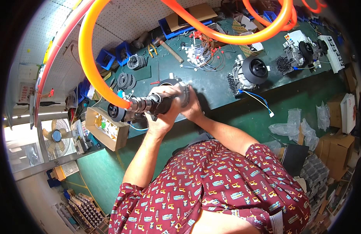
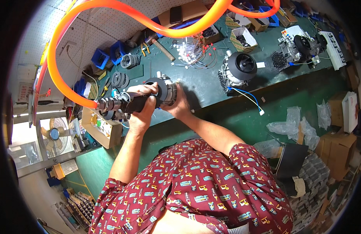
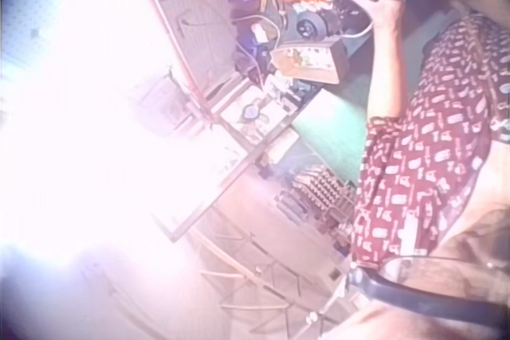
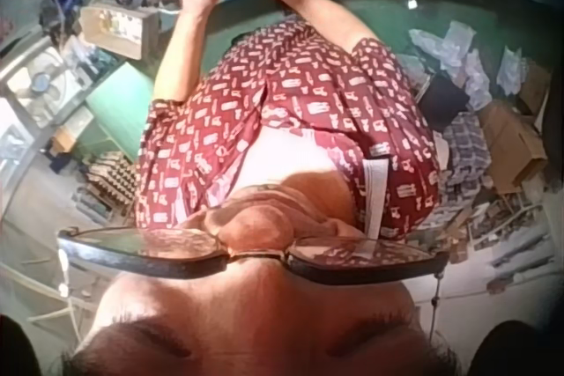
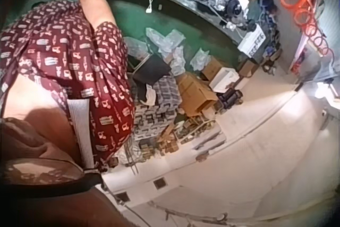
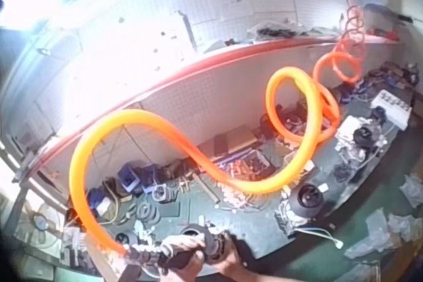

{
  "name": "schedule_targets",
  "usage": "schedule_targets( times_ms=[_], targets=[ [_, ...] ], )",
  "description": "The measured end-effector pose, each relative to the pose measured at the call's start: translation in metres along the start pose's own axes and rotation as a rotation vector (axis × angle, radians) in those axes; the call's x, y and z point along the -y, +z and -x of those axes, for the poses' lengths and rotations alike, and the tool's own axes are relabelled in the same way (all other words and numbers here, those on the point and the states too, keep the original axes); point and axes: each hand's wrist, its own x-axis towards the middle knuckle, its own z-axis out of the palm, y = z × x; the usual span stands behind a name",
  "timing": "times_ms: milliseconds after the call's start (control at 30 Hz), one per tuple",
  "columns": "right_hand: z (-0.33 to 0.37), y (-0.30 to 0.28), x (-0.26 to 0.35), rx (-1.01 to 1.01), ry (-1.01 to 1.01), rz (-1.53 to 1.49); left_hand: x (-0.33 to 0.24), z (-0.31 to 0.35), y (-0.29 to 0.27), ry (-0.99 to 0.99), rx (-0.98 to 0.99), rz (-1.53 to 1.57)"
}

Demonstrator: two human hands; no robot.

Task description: The person uses a cordless drill to fasten screws into a cylindrical motor housing, then switches to a pneumatic air gun to tighten the same fasteners. They handle multiple motor housings on a cluttered workbench, rotating each unit to access different screw locations.

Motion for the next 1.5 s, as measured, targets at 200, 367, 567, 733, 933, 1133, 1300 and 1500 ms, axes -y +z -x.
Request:
schedule_targets(
  times_ms=[200, 367, 567, 733, 933, 1133, 1300, 1500],
  targets=[
    [0.008, 0.006, -0.017, 0.032, 0.089, 0.016, 0.003, 0.001, 0.006, -0.013, -0.037, -0.041],
    [0.011, 0.006, -0.025, 0.057, 0.155, -0.015, 0.007, -0.006, 0.007, -0.015, -0.090, 0.002],
    [0.006, 0.005, -0.021, 0.023, 0.105, 0.006, 0.010, -0.007, 0.009, -0.024, -0.068, -0.006],
    [-0.011, -0.008, 0.017, 0.111, 0.180, -0.063, 0.006, -0.009, 0.006, -0.063, 0.011, -0.029],
    [-0.006, -0.005, 0.003, 0.116, -0.069, 0.050, -0.010, -0.016, 0.007, -0.128, -0.001, 0.181],
    [-0.007, -0.005, 0.017, 0.207, 0.183, -0.141, -0.026, -0.017, -0.021, -0.087, -0.062, 0.165],
    [-0.006, -0.004, 0.005, 0.272, 0.242, -0.015, -0.077, -0.045, -0.092, -0.180, 0.043, 0.058],
    [-0.008, 0.015, 0.034, 0.216, 0.375, 0.267, -0.024, -0.065, -0.133, -0.053, -0.252, 0.074]
  ],
)
